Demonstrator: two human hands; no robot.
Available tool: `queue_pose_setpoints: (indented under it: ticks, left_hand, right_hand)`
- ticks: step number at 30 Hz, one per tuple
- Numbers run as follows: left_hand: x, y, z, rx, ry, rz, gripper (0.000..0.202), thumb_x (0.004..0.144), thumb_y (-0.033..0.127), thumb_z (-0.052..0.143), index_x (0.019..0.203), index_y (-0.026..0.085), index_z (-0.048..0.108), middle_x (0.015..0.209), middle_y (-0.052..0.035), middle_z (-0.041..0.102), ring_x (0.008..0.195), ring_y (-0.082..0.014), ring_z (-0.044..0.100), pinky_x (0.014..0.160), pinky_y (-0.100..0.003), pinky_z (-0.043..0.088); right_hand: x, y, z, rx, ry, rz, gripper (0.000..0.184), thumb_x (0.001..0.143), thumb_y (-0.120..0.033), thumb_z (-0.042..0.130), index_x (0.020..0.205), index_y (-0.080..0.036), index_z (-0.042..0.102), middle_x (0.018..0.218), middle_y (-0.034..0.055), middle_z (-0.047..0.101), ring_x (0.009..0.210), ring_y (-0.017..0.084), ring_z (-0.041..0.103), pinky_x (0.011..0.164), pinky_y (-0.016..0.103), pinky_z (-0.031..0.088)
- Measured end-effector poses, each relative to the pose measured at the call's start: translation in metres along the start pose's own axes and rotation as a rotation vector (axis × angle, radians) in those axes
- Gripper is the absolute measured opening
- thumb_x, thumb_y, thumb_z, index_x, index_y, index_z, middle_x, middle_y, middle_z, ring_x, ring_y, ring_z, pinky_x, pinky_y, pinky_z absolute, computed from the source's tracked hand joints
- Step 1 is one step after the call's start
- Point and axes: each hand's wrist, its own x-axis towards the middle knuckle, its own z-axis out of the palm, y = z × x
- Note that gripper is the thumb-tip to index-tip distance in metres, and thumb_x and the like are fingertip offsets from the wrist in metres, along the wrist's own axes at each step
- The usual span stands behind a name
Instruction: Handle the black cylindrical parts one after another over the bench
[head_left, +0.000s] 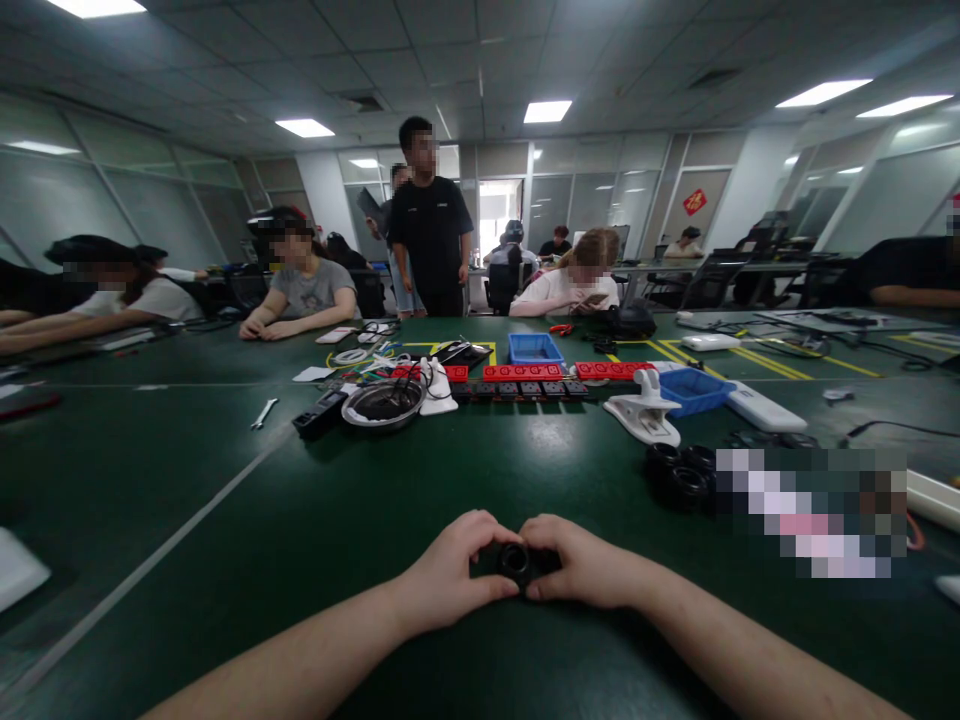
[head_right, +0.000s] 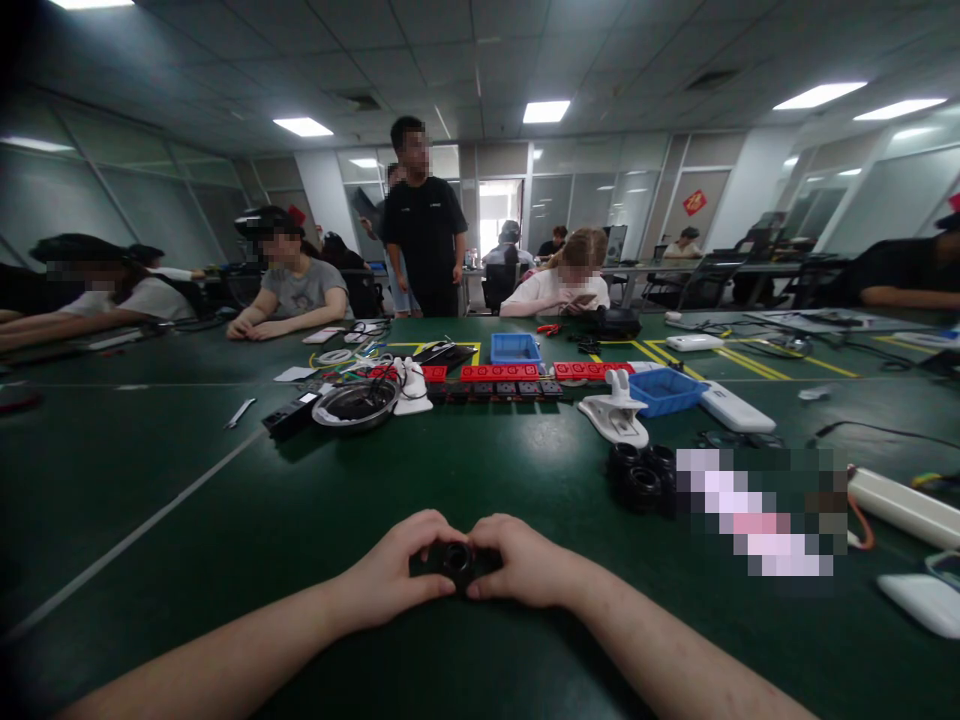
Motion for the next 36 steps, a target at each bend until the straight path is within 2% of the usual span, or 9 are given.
queue_pose_setpoints:
  ticks: [6, 13, 18, 22, 24, 26, 29, 33, 36]
  left_hand:
    - [0.000, 0.000, 0.002, -0.019, 0.017, 0.024, 0.031, 0.071, 0.020, 0.069, 0.100, 0.022, 0.059, 0.093, -0.0012, 0.053, 0.082, -0.0167, 0.050, 0.066, -0.022, 0.040]
    - [0.000, 0.003, 0.005, 0.025, 0.033, -0.045, 0.029, 0.069, 0.024, 0.071, 0.095, 0.021, 0.060, 0.086, 0.0003, 0.052, 0.076, -0.0159, 0.050, 0.065, -0.022, 0.039]
    - [-0.002, 0.005, 0.010, -0.003, 0.108, -0.118, 0.028, 0.065, 0.025, 0.073, 0.090, 0.019, 0.061, 0.085, 0.0003, 0.053, 0.078, -0.0176, 0.050, 0.067, -0.025, 0.039]
    - [-0.002, 0.005, 0.011, -0.005, 0.156, -0.166, 0.026, 0.066, 0.020, 0.071, 0.089, 0.019, 0.060, 0.087, 0.0000, 0.054, 0.081, -0.0187, 0.050, 0.070, -0.027, 0.039]
    - [-0.001, 0.005, 0.010, 0.001, 0.164, -0.171, 0.025, 0.066, 0.020, 0.070, 0.089, 0.019, 0.059, 0.087, 0.0001, 0.054, 0.082, -0.0189, 0.050, 0.070, -0.027, 0.039]
    - [0.000, 0.004, 0.008, 0.001, 0.145, -0.157, 0.025, 0.066, 0.020, 0.070, 0.089, 0.019, 0.059, 0.087, 0.0004, 0.053, 0.081, -0.0184, 0.050, 0.070, -0.027, 0.039]
    - [0.001, 0.003, 0.004, -0.026, 0.103, -0.112, 0.027, 0.067, 0.017, 0.070, 0.091, 0.019, 0.059, 0.086, 0.0008, 0.051, 0.078, -0.0165, 0.049, 0.066, -0.024, 0.039]
    - [0.001, 0.000, 0.001, -0.082, 0.032, -0.058, 0.029, 0.066, 0.015, 0.071, 0.093, 0.019, 0.060, 0.085, 0.0012, 0.050, 0.074, -0.0144, 0.048, 0.064, -0.022, 0.039]
    - [0.002, -0.001, 0.001, -0.100, -0.001, -0.045, 0.031, 0.066, 0.015, 0.071, 0.094, 0.019, 0.060, 0.085, 0.0015, 0.049, 0.074, -0.0140, 0.048, 0.064, -0.022, 0.039]
  right_hand:
    - [0.001, 0.000, 0.002, 0.001, 0.023, 0.037, 0.021, 0.062, -0.017, 0.074, 0.078, -0.015, 0.062, 0.075, -0.0018, 0.052, 0.075, 0.015, 0.049, 0.066, 0.024, 0.037]
    - [0.001, -0.001, 0.007, -0.012, 0.065, 0.152, 0.029, 0.055, -0.023, 0.079, 0.074, -0.016, 0.058, 0.073, -0.0032, 0.049, 0.071, 0.014, 0.047, 0.061, 0.022, 0.034]
    - [0.002, -0.005, 0.016, -0.089, 0.152, 0.193, 0.034, 0.053, -0.031, 0.079, 0.066, -0.016, 0.052, 0.068, -0.0036, 0.048, 0.064, 0.013, 0.044, 0.055, 0.021, 0.030]
    - [0.004, -0.011, 0.026, -0.215, 0.265, 0.238, 0.029, 0.060, -0.034, 0.073, 0.063, -0.017, 0.050, 0.065, -0.0016, 0.049, 0.062, 0.014, 0.044, 0.053, 0.023, 0.028]
    - [0.005, -0.013, 0.030, -0.252, 0.306, 0.248, 0.026, 0.062, -0.034, 0.070, 0.065, -0.016, 0.051, 0.067, 0.0002, 0.051, 0.063, 0.015, 0.046, 0.055, 0.024, 0.030]
    - [0.004, -0.014, 0.030, -0.232, 0.318, 0.220, 0.027, 0.062, -0.035, 0.070, 0.074, -0.016, 0.054, 0.075, 0.0024, 0.055, 0.068, 0.017, 0.048, 0.059, 0.026, 0.033]
    - [0.001, -0.013, 0.023, -0.169, 0.245, 0.117, 0.038, 0.061, -0.034, 0.072, 0.091, -0.017, 0.057, 0.087, 0.0037, 0.057, 0.079, 0.020, 0.050, 0.068, 0.028, 0.037]
    - [-0.003, -0.010, 0.008, -0.113, 0.076, 0.033, 0.029, 0.063, -0.030, 0.073, 0.086, -0.017, 0.061, 0.083, 0.0018, 0.057, 0.079, 0.019, 0.050, 0.070, 0.028, 0.038]
    - [-0.003, -0.008, 0.001, -0.075, 0.018, 0.001, 0.028, 0.063, -0.024, 0.074, 0.086, -0.017, 0.061, 0.084, 0.0008, 0.057, 0.080, 0.018, 0.050, 0.071, 0.027, 0.038]
